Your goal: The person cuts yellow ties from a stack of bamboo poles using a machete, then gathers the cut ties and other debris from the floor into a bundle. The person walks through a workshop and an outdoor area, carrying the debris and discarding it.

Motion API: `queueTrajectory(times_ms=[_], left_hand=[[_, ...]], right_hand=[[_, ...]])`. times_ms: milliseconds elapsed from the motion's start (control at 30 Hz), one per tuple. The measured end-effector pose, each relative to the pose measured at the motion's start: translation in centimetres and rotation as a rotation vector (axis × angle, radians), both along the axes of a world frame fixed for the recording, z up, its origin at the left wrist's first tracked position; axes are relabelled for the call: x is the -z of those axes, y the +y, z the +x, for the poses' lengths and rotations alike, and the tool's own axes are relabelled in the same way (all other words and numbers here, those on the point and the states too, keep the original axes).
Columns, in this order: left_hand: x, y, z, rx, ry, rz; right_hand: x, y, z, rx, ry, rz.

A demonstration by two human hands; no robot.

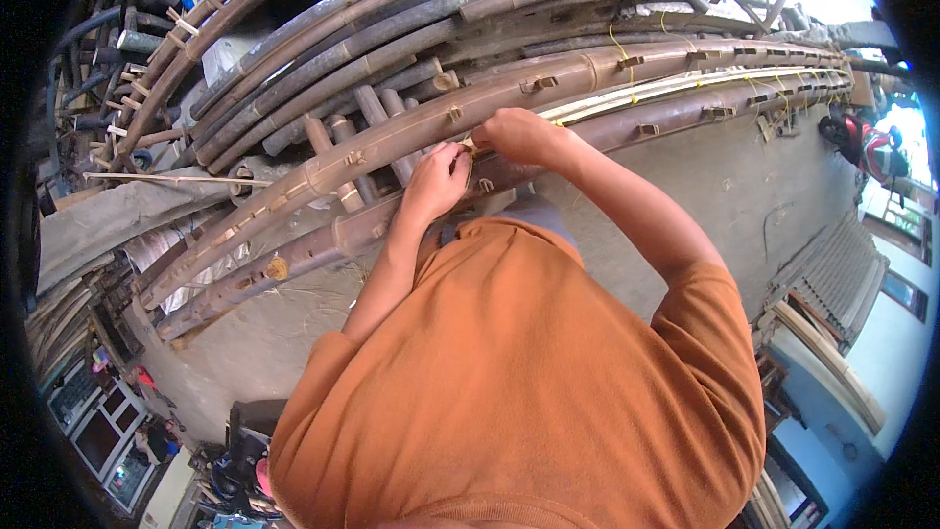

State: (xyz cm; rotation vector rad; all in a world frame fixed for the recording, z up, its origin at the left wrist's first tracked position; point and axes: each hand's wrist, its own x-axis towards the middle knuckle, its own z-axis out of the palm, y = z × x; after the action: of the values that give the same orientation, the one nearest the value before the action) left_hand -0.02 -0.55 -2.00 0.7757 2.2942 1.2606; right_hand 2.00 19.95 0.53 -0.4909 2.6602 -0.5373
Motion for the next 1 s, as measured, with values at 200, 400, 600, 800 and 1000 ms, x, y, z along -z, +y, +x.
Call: queueTrajectory(times_ms=[200,400,600,800,1000], left_hand=[[-0.2,-0.6,-0.3,-0.001,-0.096,0.1],[0.1,-0.7,-0.6,-0.002,-0.115,0.092],[0.8,-0.7,-0.7,0.013,-0.118,0.127],[-0.2,-0.6,-0.8,0.012,-0.103,0.093],[-0.6,-0.9,0.0,-0.086,-0.194,0.117]], right_hand=[[0.4,-0.1,-0.8,0.13,-0.154,-0.165],[-0.4,-1.9,-1.0,0.15,-0.125,-0.033],[0.6,-1.7,-0.3,0.292,-0.106,-0.145],[0.6,-1.6,0.5,0.366,-0.094,-0.163],[0.5,-1.3,0.2,0.352,-0.214,-0.117]])
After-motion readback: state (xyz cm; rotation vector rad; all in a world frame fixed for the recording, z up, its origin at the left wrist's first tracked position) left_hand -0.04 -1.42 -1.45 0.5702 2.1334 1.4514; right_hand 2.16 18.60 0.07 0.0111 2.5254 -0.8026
